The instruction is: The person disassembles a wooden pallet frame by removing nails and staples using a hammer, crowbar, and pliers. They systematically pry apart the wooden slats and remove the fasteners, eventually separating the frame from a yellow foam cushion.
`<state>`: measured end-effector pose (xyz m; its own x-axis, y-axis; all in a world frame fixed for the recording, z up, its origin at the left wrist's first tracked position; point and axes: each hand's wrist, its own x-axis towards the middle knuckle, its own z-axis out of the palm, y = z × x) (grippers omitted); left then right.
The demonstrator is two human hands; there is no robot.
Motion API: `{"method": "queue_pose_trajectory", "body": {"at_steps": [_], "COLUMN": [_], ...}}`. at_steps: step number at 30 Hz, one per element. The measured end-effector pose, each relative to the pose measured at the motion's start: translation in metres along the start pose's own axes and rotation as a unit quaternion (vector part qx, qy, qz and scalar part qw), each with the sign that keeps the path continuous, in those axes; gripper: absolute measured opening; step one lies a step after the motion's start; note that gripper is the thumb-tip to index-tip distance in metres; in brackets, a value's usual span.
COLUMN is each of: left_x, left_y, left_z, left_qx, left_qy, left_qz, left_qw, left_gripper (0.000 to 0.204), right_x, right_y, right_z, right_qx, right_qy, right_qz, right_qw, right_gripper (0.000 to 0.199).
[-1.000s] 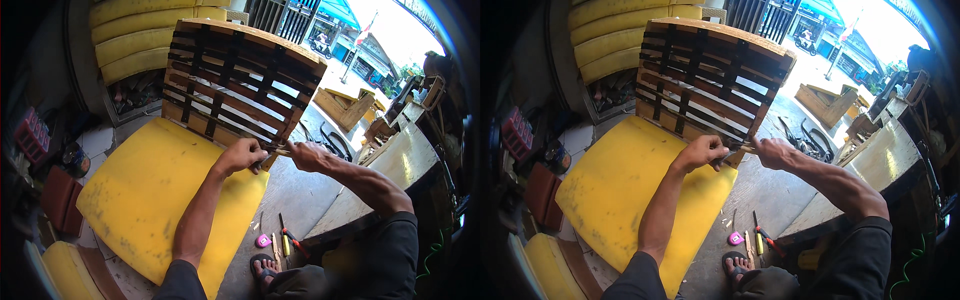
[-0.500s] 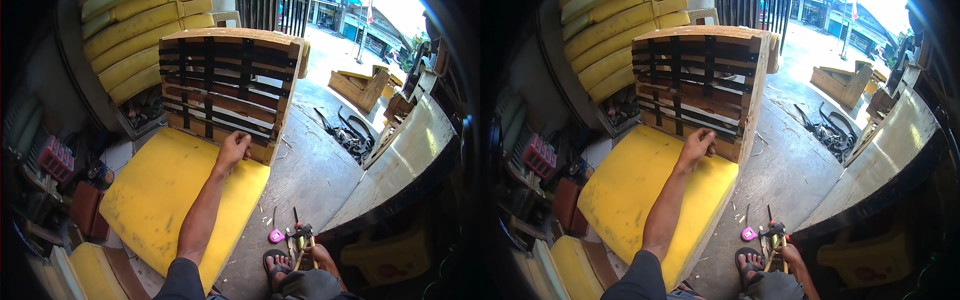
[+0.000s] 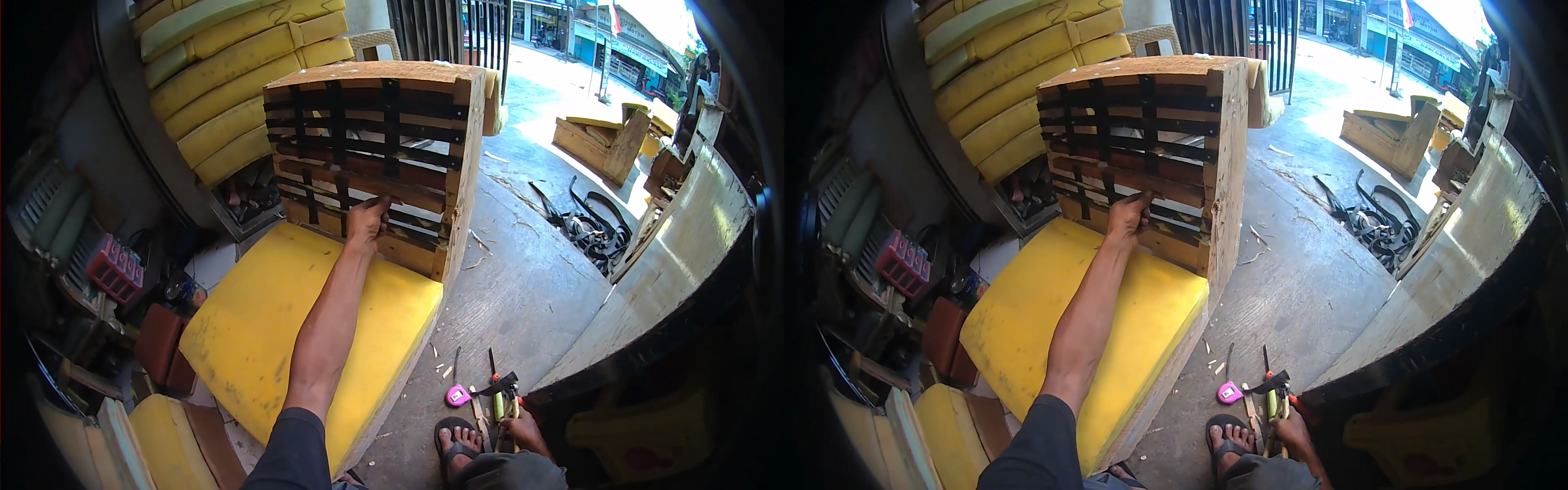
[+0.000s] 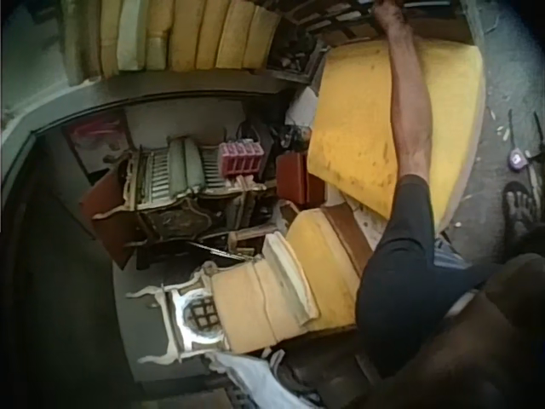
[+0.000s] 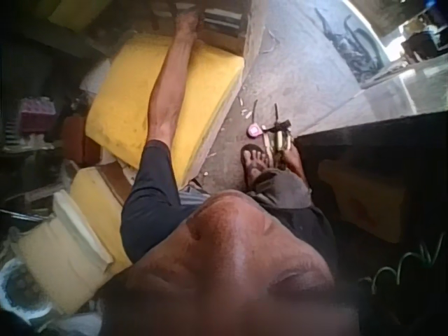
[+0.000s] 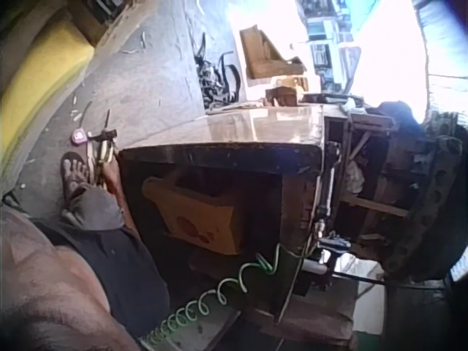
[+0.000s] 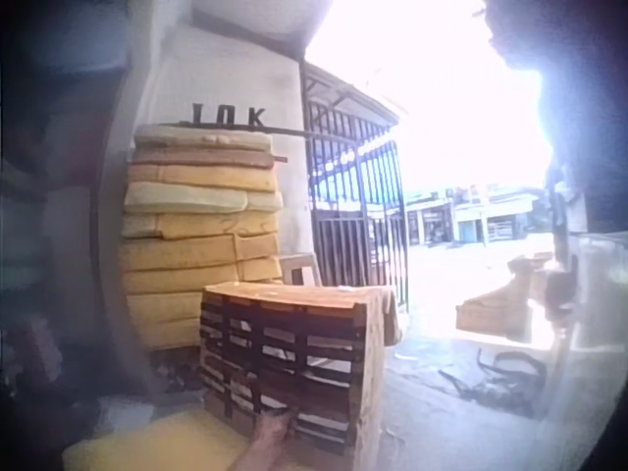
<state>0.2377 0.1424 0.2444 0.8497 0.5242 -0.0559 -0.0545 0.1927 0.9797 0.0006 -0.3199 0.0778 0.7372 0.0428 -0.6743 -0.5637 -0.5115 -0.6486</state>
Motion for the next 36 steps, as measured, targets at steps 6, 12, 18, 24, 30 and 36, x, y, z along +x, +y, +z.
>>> {"method": "queue_pose_trajectory", "body": {"at_steps": [6, 12, 18, 24, 30, 36], "left_x": [-0.064, -0.14, -0.045, -0.005, 0.025, 0.031], "left_y": [0.001, -0.002, -0.052, -0.054, -0.057, -0.065], "left_z": [0.03, 0.051, -0.069, -0.102, -0.1, -0.089], "left_qx": [0.006, 0.358, 0.436, 0.44, 0.429, 0.451], "left_qy": [-0.1, -0.42, 0.079, 0.148, 0.17, 0.223], "left_qz": [0.086, 0.177, 0.117, 0.204, 0.287, 0.371], "left_qw": [0.991, 0.815, 0.889, 0.862, 0.839, 0.781], "left_gripper": [0.021, 0.07, 0.033, 0.046, 0.056, 0.049], "right_x": [0.017, -0.005, -0.012, -0.027, -0.045, -0.059], "right_y": [0.032, 0.03, 0.026, -0.013, -0.033, -0.069], "right_z": [0.003, -0.011, -0.025, -0.037, -0.057, -0.059], "right_qx": [0.035, -0.017, -0.097, -0.249, -0.236, -0.269], "right_qy": [-0.02, -0.062, 0.021, 0.038, -0.084, -0.013], "right_qz": [0.034, 0.059, 0.022, 0.074, 0.096, 0.045], "right_qw": [0.999, 0.996, 0.995, 0.965, 0.963, 0.962], "right_gripper": [0.047, 0.045, 0.054, 0.062, 0.037, 0.026]}}
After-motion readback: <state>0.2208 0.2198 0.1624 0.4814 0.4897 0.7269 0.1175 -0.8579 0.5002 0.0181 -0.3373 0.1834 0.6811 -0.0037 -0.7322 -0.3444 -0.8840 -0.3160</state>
